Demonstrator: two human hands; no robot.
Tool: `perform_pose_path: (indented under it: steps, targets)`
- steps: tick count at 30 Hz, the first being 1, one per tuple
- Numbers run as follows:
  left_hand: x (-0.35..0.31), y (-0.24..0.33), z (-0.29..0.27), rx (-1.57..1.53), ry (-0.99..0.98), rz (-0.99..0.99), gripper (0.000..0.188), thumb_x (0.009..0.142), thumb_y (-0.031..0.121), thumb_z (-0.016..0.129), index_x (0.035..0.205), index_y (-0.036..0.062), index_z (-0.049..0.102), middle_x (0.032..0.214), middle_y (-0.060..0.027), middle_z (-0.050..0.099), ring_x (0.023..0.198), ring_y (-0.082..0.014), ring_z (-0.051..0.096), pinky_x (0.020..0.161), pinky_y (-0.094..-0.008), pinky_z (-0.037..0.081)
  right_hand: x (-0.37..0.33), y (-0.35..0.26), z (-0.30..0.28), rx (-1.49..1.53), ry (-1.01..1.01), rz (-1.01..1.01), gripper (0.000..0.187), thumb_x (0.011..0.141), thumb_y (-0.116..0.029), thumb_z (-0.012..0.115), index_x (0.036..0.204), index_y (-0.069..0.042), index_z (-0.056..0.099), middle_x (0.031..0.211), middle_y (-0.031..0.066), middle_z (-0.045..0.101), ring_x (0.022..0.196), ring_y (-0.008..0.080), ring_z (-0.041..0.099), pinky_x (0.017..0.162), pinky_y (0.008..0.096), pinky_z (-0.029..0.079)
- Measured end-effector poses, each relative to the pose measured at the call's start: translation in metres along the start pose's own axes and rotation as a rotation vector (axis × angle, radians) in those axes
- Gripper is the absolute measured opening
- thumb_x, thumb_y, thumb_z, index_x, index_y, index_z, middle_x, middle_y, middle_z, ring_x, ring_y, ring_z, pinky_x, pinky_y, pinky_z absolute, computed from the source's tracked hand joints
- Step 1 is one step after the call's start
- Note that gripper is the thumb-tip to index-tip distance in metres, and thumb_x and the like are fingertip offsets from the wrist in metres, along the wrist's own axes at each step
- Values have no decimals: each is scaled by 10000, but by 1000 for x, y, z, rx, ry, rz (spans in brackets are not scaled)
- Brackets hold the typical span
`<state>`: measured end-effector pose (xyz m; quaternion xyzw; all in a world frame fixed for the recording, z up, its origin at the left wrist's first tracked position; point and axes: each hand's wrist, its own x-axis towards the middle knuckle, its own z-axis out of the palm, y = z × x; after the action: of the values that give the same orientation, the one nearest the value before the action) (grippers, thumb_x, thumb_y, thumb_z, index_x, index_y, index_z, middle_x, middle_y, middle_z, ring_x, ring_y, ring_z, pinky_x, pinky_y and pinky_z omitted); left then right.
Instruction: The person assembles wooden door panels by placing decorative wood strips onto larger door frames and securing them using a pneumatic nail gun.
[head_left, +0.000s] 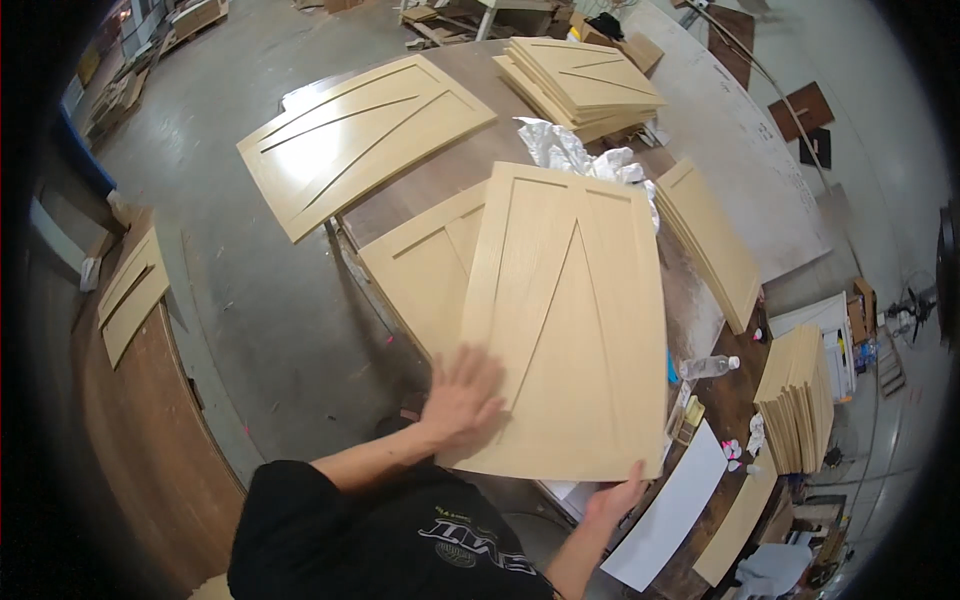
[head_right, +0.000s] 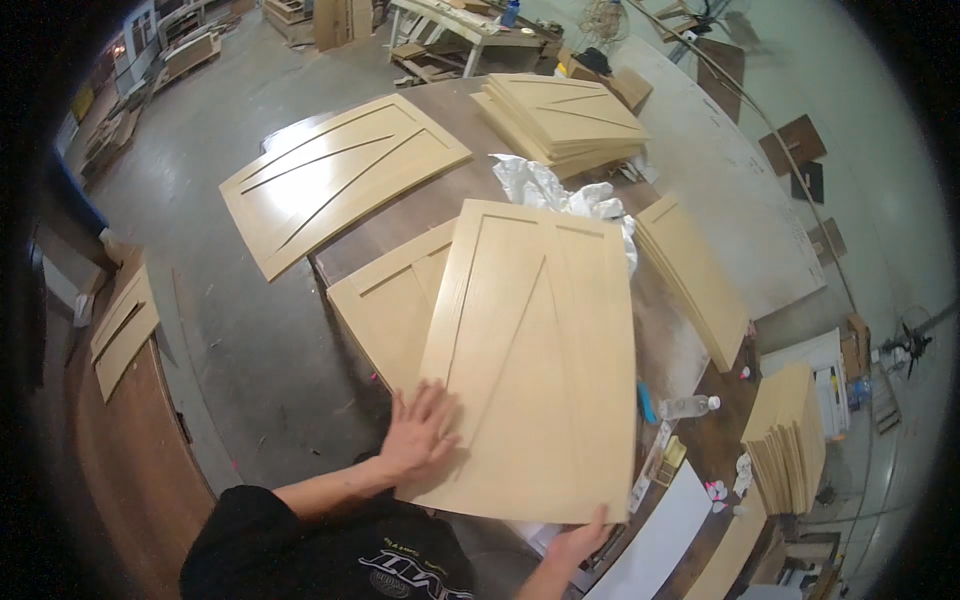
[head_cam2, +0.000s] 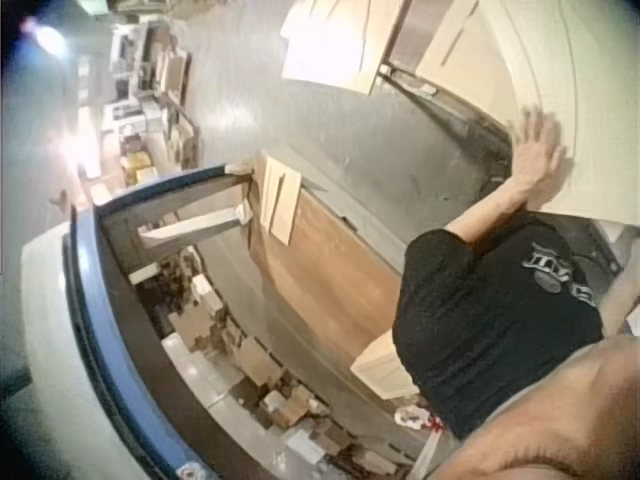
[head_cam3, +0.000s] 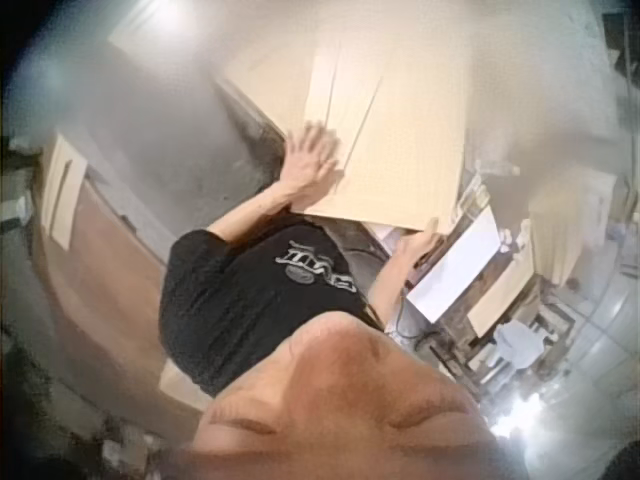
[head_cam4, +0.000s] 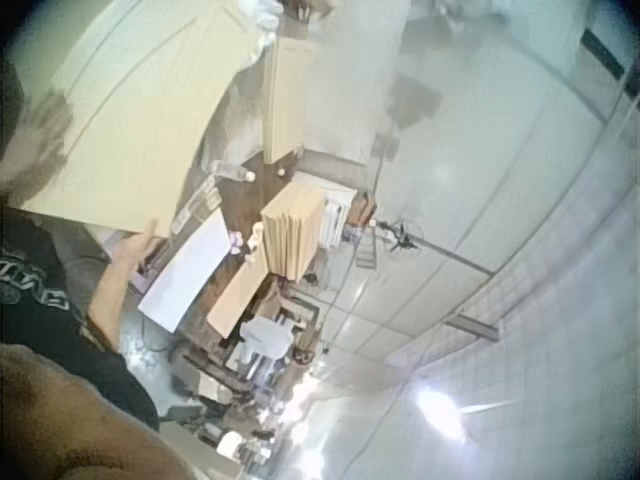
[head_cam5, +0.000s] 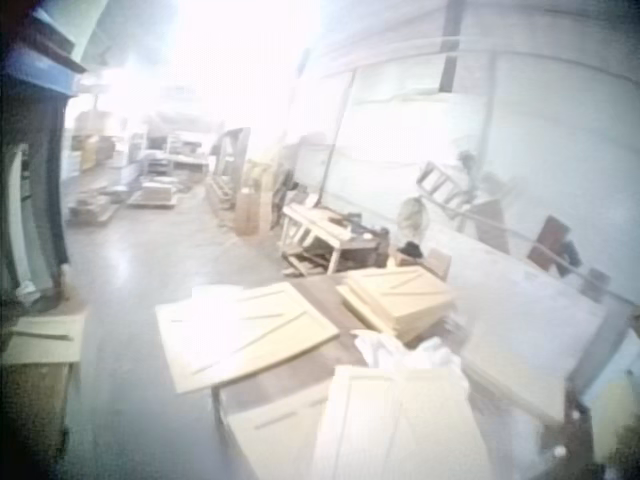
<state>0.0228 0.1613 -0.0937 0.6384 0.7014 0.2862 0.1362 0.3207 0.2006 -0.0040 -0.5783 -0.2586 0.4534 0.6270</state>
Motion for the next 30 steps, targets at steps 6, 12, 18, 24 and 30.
perform_pose_path:
  steps: [6,12,18,24,30]
  targets:
    - [-39,-69,-59,-302,17,-435,799,981,377,648,1586,-13,304,1476,-351,472,1371,-473,488,1121,-473,433,-78,107,-85,-212,-187,608,495,1084,-509,482,1265,-72,629,1068,98,740,906,238,728,740,425,597]
    - [-66,-111,-80,-536,-85,-719,637,991,479,619,1353,-43,569,1221,-276,706,1150,-408,688,990,-440,525,-80,67,-99,-974,-622,630,713,1096,-582,379,927,17,727,912,188,765,909,246,759,766,359,589]
    - [-122,-50,-116,-512,-26,-685,583,951,438,709,1275,-41,633,1206,-238,716,1141,-338,695,989,-415,521,-35,62,-137,-844,-531,39,365,1070,-191,578,1362,24,543,1013,112,703,912,180,666,847,314,523]
    - [-239,-2,-172,-507,107,-787,503,948,394,744,1231,-12,656,1154,-195,732,1107,-268,700,956,-401,531,-102,150,-131,-522,-670,219,356,1055,-193,552,1341,18,552,1214,132,671,1144,257,618,1001,394,478]
    - [-376,10,-163,-444,410,-912,584,927,499,722,1219,-3,660,1099,-249,735,1076,-410,703,914,-468,544,-99,139,-120,-590,-1067,-28,436,1066,-300,474,1277,59,604,1233,167,659,1109,307,630,974,413,500]
